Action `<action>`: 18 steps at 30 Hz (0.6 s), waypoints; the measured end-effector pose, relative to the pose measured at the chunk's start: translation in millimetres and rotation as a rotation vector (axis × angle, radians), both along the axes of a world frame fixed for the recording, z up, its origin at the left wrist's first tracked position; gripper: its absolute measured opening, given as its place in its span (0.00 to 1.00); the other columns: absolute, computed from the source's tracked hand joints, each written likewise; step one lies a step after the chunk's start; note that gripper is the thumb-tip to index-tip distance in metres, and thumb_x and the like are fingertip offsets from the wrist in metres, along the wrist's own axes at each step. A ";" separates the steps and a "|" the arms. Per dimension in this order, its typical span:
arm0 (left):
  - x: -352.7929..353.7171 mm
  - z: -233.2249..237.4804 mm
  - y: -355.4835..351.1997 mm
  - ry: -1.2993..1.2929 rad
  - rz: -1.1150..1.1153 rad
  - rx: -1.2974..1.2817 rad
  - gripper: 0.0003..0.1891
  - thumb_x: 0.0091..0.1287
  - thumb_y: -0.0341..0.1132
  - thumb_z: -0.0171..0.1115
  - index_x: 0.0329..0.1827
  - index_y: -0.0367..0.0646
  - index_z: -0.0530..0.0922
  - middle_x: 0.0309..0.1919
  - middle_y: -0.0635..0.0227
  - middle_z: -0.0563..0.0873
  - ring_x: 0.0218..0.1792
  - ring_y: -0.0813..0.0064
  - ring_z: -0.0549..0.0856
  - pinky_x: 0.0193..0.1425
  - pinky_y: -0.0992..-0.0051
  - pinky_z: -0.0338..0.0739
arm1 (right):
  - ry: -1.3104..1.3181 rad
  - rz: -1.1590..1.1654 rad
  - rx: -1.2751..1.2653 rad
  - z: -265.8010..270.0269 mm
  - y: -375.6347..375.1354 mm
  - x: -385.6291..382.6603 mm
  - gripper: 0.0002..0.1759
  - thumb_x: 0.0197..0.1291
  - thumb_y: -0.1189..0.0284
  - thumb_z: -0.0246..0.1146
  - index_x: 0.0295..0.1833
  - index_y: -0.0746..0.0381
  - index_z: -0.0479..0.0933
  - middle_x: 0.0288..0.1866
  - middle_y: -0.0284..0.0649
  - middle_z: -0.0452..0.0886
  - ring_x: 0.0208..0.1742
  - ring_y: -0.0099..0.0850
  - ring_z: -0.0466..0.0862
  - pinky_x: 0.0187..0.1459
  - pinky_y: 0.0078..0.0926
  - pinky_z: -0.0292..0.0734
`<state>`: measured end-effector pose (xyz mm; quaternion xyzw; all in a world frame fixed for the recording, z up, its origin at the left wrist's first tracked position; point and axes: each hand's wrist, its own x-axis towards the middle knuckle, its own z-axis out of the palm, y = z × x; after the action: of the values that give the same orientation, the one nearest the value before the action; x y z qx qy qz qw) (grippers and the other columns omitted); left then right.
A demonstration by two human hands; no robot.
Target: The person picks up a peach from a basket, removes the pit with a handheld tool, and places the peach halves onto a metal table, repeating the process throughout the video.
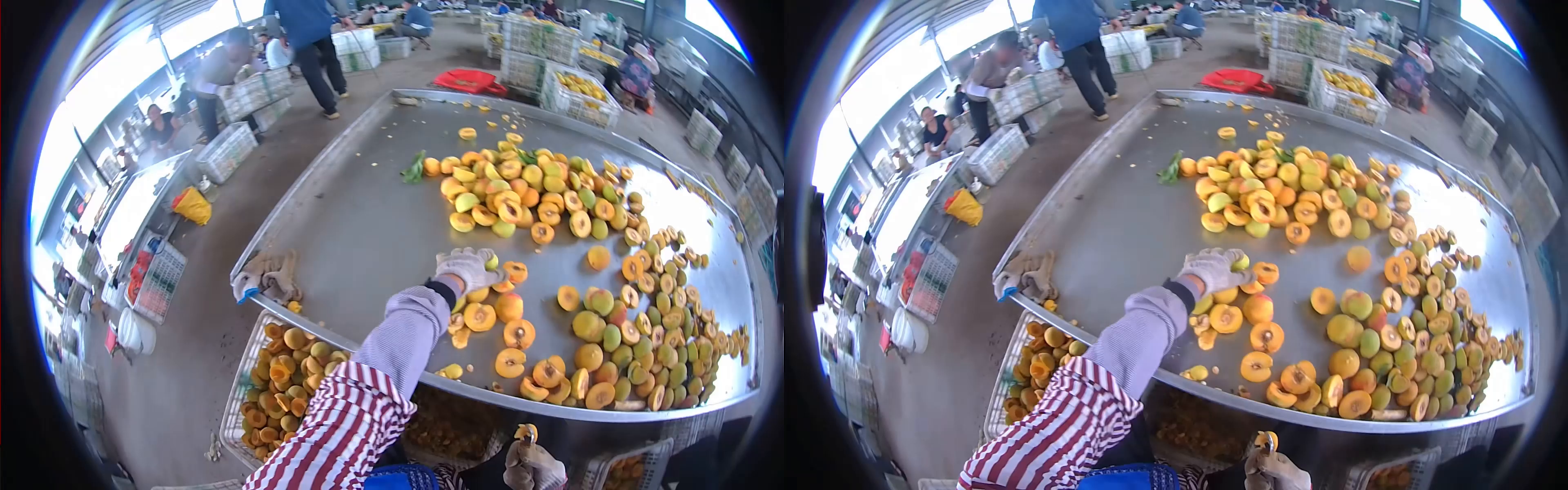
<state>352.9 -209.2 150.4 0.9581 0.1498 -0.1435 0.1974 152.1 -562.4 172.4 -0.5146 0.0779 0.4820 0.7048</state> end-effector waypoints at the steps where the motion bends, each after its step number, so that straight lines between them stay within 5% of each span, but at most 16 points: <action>1: 0.5 -6.3 2.0 -0.035 -0.062 -0.061 0.40 0.63 0.67 0.59 0.76 0.56 0.69 0.71 0.53 0.73 0.74 0.50 0.69 0.76 0.51 0.62 | -0.009 0.005 0.041 -5.2 -0.6 0.4 0.18 0.72 0.57 0.58 0.42 0.63 0.74 0.19 0.30 0.68 0.17 0.22 0.68 0.19 0.20 0.57; 5: -41.8 -10.3 -4.7 -0.072 -0.361 0.028 0.34 0.66 0.58 0.60 0.72 0.49 0.74 0.66 0.53 0.77 0.69 0.51 0.74 0.73 0.60 0.69 | 0.102 0.012 0.137 -0.8 1.8 10.5 0.19 0.70 0.56 0.61 0.42 0.63 0.74 0.17 0.29 0.69 0.16 0.21 0.67 0.19 0.20 0.56; 8: -62.0 -8.7 10.9 0.041 -0.627 -0.402 0.29 0.65 0.54 0.62 0.64 0.44 0.80 0.64 0.51 0.78 0.64 0.50 0.77 0.69 0.58 0.72 | 0.127 0.051 0.148 -4.0 1.4 11.0 0.20 0.68 0.56 0.64 0.41 0.64 0.75 0.17 0.29 0.69 0.15 0.21 0.67 0.19 0.20 0.56; 11: -40.9 33.5 -3.0 0.330 -0.509 -0.241 0.28 0.66 0.54 0.62 0.63 0.45 0.81 0.67 0.49 0.76 0.67 0.50 0.76 0.71 0.61 0.71 | 0.154 0.070 0.179 -6.7 -0.5 11.8 0.19 0.67 0.56 0.65 0.42 0.64 0.75 0.17 0.30 0.70 0.15 0.22 0.67 0.19 0.21 0.56; 13: -26.5 37.4 -20.3 0.158 -0.460 -0.286 0.29 0.67 0.54 0.61 0.67 0.50 0.78 0.70 0.50 0.74 0.67 0.50 0.76 0.70 0.62 0.72 | 0.148 0.078 0.159 -7.5 -1.7 10.8 0.19 0.67 0.56 0.65 0.42 0.64 0.75 0.16 0.30 0.69 0.14 0.22 0.67 0.18 0.21 0.57; 15: -5.4 1.0 -43.9 -0.357 -0.380 -0.175 0.29 0.67 0.53 0.61 0.70 0.55 0.75 0.71 0.52 0.73 0.67 0.49 0.76 0.68 0.59 0.74 | 0.145 0.086 0.178 -7.5 -2.9 9.3 0.19 0.68 0.57 0.65 0.42 0.64 0.75 0.15 0.30 0.69 0.13 0.22 0.66 0.17 0.21 0.57; 16: 5.0 -22.0 -54.5 -0.372 -0.381 -0.172 0.29 0.67 0.53 0.61 0.70 0.55 0.75 0.71 0.52 0.73 0.67 0.49 0.76 0.68 0.59 0.74 | 0.157 0.051 0.174 -8.0 -3.4 6.0 0.18 0.68 0.57 0.64 0.42 0.64 0.74 0.16 0.30 0.68 0.13 0.23 0.66 0.17 0.22 0.58; 18: 22.8 -59.5 -72.8 -0.494 -0.275 0.232 0.31 0.67 0.52 0.61 0.73 0.57 0.72 0.71 0.54 0.73 0.67 0.47 0.76 0.67 0.54 0.74 | 0.153 0.038 0.194 -2.4 -2.1 8.5 0.17 0.69 0.58 0.63 0.41 0.63 0.74 0.16 0.30 0.68 0.13 0.22 0.66 0.17 0.22 0.58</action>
<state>375.7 -282.0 90.9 0.9915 -0.0183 0.0867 0.0957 160.7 -564.5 170.0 -0.4070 0.0748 0.5386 0.7339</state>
